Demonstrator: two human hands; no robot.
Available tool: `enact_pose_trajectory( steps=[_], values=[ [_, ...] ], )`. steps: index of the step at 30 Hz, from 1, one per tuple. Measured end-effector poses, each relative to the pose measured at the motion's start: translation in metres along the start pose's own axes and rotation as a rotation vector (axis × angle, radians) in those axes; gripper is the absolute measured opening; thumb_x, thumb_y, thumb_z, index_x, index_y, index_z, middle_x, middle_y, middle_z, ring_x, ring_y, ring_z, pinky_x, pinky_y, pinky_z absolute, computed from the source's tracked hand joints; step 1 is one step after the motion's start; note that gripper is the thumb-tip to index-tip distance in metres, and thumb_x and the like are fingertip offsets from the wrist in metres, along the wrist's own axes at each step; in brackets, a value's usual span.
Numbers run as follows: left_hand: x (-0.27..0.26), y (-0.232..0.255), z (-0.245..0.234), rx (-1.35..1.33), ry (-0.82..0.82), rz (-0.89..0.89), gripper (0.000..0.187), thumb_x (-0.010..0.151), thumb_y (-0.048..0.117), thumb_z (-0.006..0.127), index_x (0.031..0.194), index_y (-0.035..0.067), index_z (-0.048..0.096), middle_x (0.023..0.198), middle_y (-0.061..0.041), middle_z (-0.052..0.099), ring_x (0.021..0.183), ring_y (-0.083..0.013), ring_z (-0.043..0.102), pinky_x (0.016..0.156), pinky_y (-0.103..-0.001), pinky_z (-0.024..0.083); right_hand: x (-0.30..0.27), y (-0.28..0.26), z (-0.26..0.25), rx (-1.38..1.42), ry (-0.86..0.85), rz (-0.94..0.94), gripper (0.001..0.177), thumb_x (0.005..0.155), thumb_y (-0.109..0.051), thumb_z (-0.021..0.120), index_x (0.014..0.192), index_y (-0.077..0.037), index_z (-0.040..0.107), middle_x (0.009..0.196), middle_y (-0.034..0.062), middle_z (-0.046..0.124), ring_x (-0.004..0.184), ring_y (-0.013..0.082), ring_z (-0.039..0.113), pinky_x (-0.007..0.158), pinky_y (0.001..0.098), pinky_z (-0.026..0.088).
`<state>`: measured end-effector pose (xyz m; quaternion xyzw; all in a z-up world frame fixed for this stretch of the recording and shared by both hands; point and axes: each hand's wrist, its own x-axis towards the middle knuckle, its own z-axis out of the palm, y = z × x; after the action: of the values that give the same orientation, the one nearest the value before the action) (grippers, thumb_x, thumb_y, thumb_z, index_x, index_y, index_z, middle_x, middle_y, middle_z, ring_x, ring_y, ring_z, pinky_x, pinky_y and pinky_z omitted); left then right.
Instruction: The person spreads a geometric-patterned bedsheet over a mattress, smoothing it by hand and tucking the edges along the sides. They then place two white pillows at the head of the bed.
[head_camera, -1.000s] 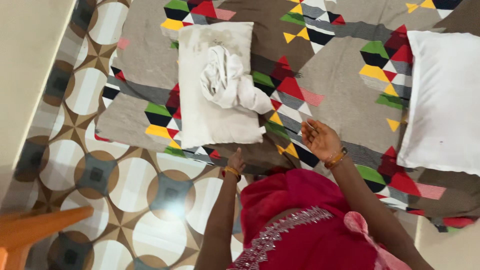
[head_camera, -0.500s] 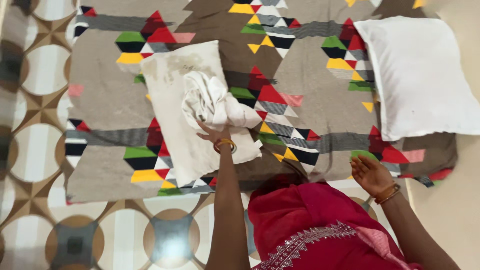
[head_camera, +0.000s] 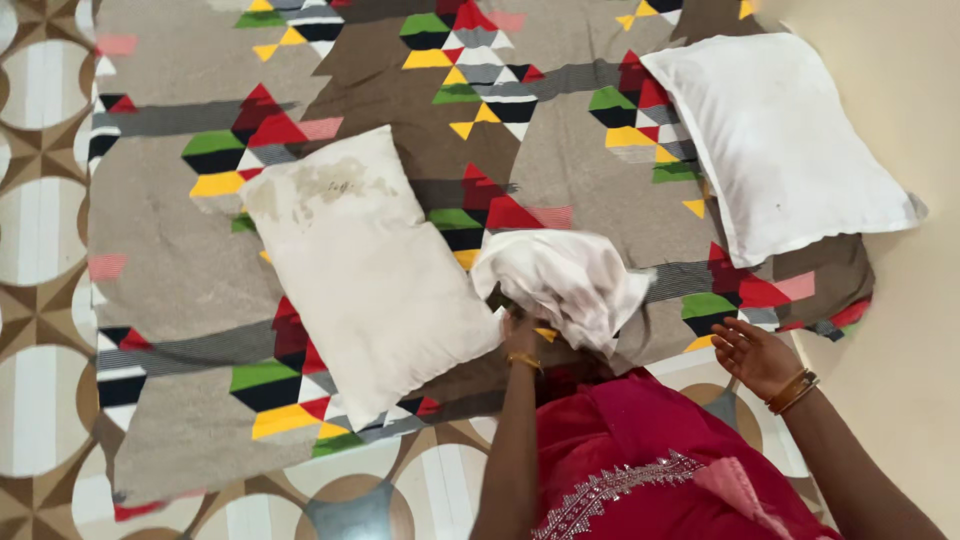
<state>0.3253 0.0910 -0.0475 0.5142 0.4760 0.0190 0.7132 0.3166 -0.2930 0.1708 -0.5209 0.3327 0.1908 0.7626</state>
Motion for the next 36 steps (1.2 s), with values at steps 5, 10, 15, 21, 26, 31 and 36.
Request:
enact_pose_trajectory(
  steps=[5,10,15,21,26,31,36],
  values=[
    [0.039,0.006,-0.091,-0.293,0.085,-0.376,0.091,0.077,0.072,0.067,0.134,0.001,0.064,0.133,-0.011,0.068,0.103,-0.0282,0.056,0.084,-0.043,0.048,-0.001,0.011,-0.009,-0.108,0.064,0.030,0.034,0.106,-0.031,0.052,0.133,-0.011,0.057,0.127,0.0060,0.063,0.109,0.0205,0.062,0.092,0.0361,0.051],
    [0.062,0.048,-0.157,-0.108,0.242,-0.208,0.108,0.086,0.076,0.070,0.147,-0.011,0.047,0.149,-0.019,0.052,0.120,-0.0280,0.057,0.105,-0.038,0.045,0.012,0.018,-0.008,-0.177,0.110,0.060,0.037,0.104,-0.030,0.050,0.134,-0.009,0.056,0.131,0.0093,0.063,0.112,0.0223,0.062,0.095,0.0376,0.051],
    [0.034,0.103,-0.150,-0.472,0.026,-0.095,0.073,0.085,0.045,0.077,0.143,0.003,0.060,0.145,-0.019,0.055,0.110,-0.0268,0.054,0.095,-0.041,0.047,0.042,0.028,0.030,-0.221,-0.024,0.105,0.043,0.103,-0.035,0.052,0.137,-0.009,0.056,0.134,0.0088,0.063,0.116,0.0233,0.061,0.098,0.0394,0.050],
    [-0.017,0.128,-0.107,-0.440,-0.342,0.219,0.052,0.091,0.031,0.069,0.133,0.000,0.063,0.137,-0.012,0.063,0.124,-0.0227,0.057,0.108,-0.037,0.044,0.040,0.020,0.125,-0.173,-0.298,0.268,0.093,0.083,-0.071,0.053,0.151,-0.008,0.041,0.150,0.0142,0.052,0.136,0.0332,0.052,0.104,0.0564,0.048],
    [-0.158,0.131,-0.059,0.087,-0.600,0.245,0.054,0.095,0.036,0.064,0.131,-0.004,0.064,0.132,-0.016,0.068,0.123,-0.0246,0.060,0.109,-0.038,0.045,0.033,-0.020,0.174,0.281,-0.895,0.418,0.122,0.070,-0.084,0.064,0.146,0.008,0.035,0.144,0.0353,0.054,0.130,0.0469,0.057,0.102,0.0638,0.050],
    [-0.271,0.165,0.001,0.256,-0.892,0.341,0.063,0.086,0.035,0.076,0.134,-0.003,0.062,0.132,-0.015,0.067,0.120,-0.0259,0.063,0.105,-0.040,0.051,0.010,-0.079,0.126,-0.308,-0.450,0.058,0.079,0.078,-0.029,0.077,0.146,-0.003,0.047,0.128,0.0222,0.068,0.107,0.0326,0.070,0.093,0.0514,0.057],
    [-0.321,0.165,0.100,0.521,-1.151,0.256,0.064,0.095,0.046,0.069,0.143,0.004,0.060,0.142,-0.012,0.062,0.131,-0.0240,0.057,0.110,-0.035,0.045,0.074,-0.179,0.008,-0.379,-0.302,-0.548,0.072,0.084,-0.008,0.077,0.149,-0.004,0.044,0.133,0.0173,0.065,0.108,0.0298,0.069,0.094,0.0450,0.059]
  ],
)
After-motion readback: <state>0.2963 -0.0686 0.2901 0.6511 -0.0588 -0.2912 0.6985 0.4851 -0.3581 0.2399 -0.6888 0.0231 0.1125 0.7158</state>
